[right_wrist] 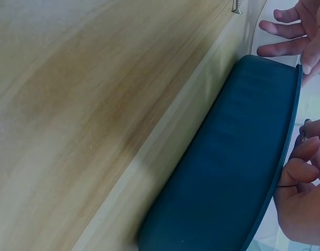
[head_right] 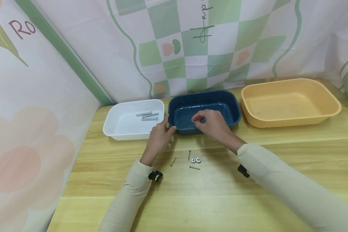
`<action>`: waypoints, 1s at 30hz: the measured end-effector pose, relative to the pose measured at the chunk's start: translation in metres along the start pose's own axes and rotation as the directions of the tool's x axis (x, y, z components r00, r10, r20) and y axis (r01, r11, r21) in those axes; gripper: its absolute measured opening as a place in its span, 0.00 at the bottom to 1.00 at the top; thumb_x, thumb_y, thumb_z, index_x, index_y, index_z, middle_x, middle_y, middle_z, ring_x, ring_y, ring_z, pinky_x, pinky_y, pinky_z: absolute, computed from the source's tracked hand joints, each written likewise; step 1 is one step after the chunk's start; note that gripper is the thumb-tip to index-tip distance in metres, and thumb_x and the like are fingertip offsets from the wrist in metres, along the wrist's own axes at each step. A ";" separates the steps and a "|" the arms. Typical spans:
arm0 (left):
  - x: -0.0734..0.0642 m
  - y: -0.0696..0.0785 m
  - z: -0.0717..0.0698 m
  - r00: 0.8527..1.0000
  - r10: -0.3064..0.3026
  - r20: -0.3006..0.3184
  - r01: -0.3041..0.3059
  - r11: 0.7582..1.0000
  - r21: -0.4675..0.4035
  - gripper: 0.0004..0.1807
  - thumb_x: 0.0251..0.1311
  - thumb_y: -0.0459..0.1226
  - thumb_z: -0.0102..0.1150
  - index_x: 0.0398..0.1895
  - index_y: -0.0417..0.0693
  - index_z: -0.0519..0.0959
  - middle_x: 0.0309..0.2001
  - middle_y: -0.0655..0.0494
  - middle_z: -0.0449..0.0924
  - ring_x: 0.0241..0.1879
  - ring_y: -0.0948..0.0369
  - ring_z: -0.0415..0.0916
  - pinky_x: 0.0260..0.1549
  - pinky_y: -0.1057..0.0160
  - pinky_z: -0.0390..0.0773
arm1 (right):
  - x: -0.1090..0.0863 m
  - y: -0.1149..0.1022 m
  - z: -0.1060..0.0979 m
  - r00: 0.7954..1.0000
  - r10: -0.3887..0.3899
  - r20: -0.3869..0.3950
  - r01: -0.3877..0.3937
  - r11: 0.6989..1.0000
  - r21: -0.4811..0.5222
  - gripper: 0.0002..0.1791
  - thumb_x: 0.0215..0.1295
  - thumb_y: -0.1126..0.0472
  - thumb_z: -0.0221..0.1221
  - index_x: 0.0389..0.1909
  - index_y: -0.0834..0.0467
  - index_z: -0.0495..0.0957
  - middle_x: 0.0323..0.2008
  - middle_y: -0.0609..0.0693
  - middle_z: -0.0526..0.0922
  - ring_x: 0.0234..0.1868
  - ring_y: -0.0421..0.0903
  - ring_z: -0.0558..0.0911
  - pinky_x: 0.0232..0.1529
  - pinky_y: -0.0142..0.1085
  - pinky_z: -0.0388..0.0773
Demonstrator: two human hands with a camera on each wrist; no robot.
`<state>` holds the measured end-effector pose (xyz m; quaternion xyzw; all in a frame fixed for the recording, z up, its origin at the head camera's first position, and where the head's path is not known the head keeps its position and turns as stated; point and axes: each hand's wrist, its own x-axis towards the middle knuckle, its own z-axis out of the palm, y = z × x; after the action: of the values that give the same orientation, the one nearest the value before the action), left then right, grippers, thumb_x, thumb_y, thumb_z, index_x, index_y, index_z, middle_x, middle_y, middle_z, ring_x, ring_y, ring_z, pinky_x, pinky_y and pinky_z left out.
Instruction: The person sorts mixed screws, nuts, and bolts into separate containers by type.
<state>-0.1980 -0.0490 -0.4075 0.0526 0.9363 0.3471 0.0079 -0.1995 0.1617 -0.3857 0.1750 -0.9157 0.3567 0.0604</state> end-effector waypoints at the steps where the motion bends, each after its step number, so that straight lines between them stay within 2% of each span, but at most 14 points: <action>1: 0.000 0.000 0.000 1.000 0.001 0.000 -0.001 1.000 0.001 0.34 0.71 0.42 0.59 0.75 0.41 0.63 0.15 0.57 0.64 0.16 0.61 0.62 0.19 0.62 0.61 | 0.000 0.000 0.000 1.000 0.001 0.001 -0.001 1.000 -0.002 0.06 0.64 0.69 0.62 0.39 0.61 0.87 0.32 0.51 0.85 0.30 0.47 0.78 0.33 0.42 0.75; 16: -0.001 0.001 0.001 1.000 -0.005 0.007 0.005 1.000 -0.002 0.33 0.71 0.43 0.58 0.75 0.41 0.62 0.16 0.57 0.65 0.17 0.60 0.62 0.20 0.62 0.61 | -0.003 0.000 0.000 1.000 0.009 -0.005 -0.009 1.000 0.017 0.06 0.64 0.68 0.63 0.39 0.61 0.86 0.31 0.51 0.84 0.30 0.47 0.78 0.32 0.42 0.74; 30: -0.001 0.002 -0.002 1.000 -0.011 0.026 0.011 1.000 -0.013 0.34 0.72 0.43 0.57 0.76 0.41 0.61 0.13 0.58 0.61 0.13 0.62 0.57 0.18 0.63 0.60 | -0.016 0.001 -0.012 0.999 0.042 -0.005 -0.041 0.998 0.042 0.07 0.68 0.63 0.62 0.42 0.59 0.86 0.34 0.49 0.85 0.30 0.47 0.78 0.31 0.39 0.73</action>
<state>-0.1967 -0.0495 -0.4046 0.0518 0.9342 0.3523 0.0221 -0.1855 0.1750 -0.3806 0.1560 -0.9114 0.3773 0.0521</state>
